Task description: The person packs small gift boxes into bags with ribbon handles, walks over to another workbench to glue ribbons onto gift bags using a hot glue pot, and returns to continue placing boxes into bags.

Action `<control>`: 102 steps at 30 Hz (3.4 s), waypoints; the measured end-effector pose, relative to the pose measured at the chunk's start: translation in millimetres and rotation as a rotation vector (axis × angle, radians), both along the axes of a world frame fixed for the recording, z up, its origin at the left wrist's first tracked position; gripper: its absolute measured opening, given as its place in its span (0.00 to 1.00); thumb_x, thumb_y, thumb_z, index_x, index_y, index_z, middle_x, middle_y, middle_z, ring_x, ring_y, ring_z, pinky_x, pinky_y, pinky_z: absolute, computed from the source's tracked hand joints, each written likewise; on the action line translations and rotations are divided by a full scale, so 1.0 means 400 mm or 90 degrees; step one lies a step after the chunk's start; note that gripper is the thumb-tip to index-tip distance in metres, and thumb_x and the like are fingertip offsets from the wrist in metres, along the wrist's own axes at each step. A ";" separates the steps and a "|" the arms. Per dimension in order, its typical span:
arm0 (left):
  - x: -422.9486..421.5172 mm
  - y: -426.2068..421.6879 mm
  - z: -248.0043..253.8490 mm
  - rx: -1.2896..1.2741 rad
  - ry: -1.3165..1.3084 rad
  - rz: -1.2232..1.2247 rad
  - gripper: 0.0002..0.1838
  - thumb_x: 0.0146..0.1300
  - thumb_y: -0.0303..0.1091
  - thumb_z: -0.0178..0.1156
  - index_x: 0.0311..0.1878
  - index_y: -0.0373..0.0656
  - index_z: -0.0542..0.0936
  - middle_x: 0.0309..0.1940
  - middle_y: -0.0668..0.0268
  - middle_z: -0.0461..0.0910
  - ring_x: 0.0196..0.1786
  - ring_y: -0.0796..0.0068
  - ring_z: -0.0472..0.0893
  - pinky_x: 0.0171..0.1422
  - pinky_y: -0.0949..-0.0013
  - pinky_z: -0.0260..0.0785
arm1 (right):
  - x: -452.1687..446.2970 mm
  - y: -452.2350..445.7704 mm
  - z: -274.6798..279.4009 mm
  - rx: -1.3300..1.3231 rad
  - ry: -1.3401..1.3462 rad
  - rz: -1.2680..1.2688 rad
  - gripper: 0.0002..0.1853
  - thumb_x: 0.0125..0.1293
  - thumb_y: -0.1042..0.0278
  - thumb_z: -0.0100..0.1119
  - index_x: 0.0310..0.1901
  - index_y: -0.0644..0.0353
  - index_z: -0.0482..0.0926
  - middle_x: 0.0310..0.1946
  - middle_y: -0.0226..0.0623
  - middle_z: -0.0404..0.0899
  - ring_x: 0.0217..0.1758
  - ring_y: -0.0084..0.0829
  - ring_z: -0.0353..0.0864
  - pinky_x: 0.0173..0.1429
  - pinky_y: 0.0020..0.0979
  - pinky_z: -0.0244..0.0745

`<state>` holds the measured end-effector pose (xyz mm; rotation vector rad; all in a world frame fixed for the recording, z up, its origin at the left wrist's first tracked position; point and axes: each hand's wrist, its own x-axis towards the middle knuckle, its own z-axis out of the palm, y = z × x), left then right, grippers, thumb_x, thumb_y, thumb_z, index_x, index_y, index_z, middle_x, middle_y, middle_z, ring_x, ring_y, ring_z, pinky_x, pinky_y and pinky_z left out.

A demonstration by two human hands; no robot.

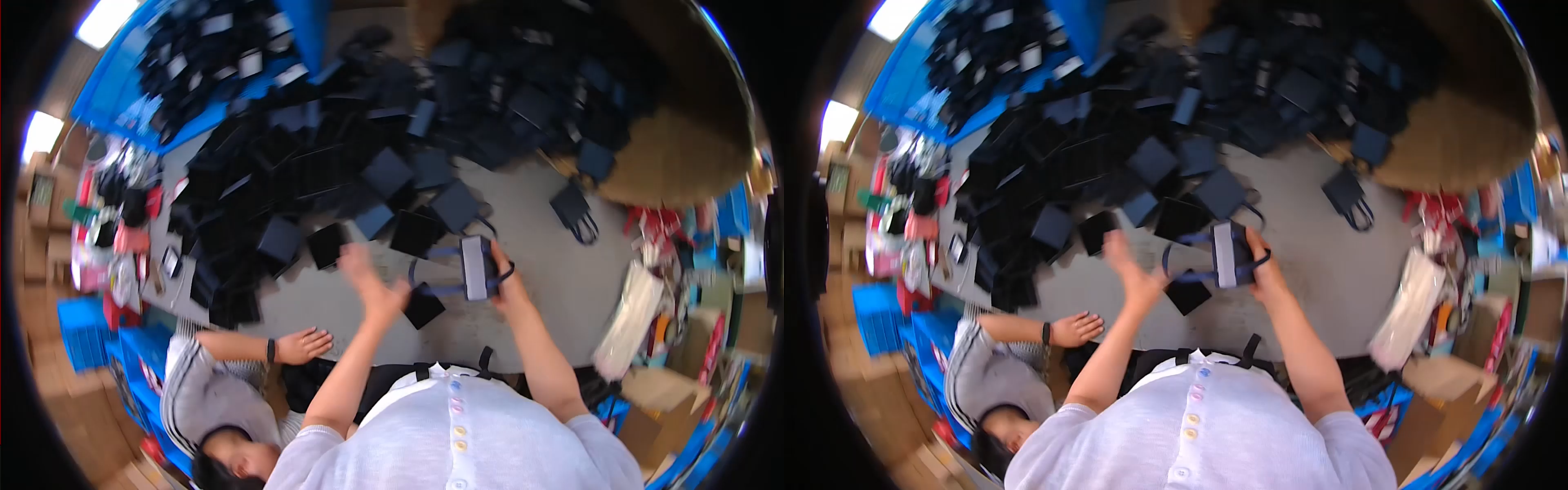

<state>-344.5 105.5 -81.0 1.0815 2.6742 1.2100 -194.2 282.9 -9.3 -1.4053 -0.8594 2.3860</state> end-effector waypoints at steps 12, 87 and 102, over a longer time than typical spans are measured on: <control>-0.201 -0.059 -0.189 -0.199 -0.009 0.212 0.48 0.37 0.38 0.69 0.65 0.35 0.61 0.59 0.50 0.62 0.61 0.47 0.63 0.65 0.52 0.59 | 0.234 -0.010 -0.040 0.199 -0.153 -0.281 0.29 0.62 0.44 0.59 0.51 0.65 0.74 0.45 0.36 0.75 0.49 0.24 0.71 0.53 0.25 0.65; -0.141 0.903 0.162 -0.231 0.302 -0.628 0.37 0.48 0.67 0.58 0.61 0.61 0.73 0.65 0.59 0.61 0.71 0.42 0.51 0.65 0.24 0.42 | 0.052 0.894 -0.122 0.849 -0.339 0.352 0.38 0.42 0.55 0.69 0.60 0.52 0.73 0.64 0.57 0.59 0.68 0.50 0.59 0.67 0.37 0.61; -0.047 0.191 0.220 -0.055 -0.049 -0.365 0.18 0.52 0.32 0.65 0.47 0.40 0.79 0.53 0.55 0.74 0.58 0.54 0.71 0.60 0.57 0.66 | 0.132 0.445 0.097 1.080 -0.550 0.348 0.20 0.48 0.67 0.63 0.46 0.52 0.78 0.47 0.47 0.75 0.55 0.46 0.72 0.55 0.44 0.71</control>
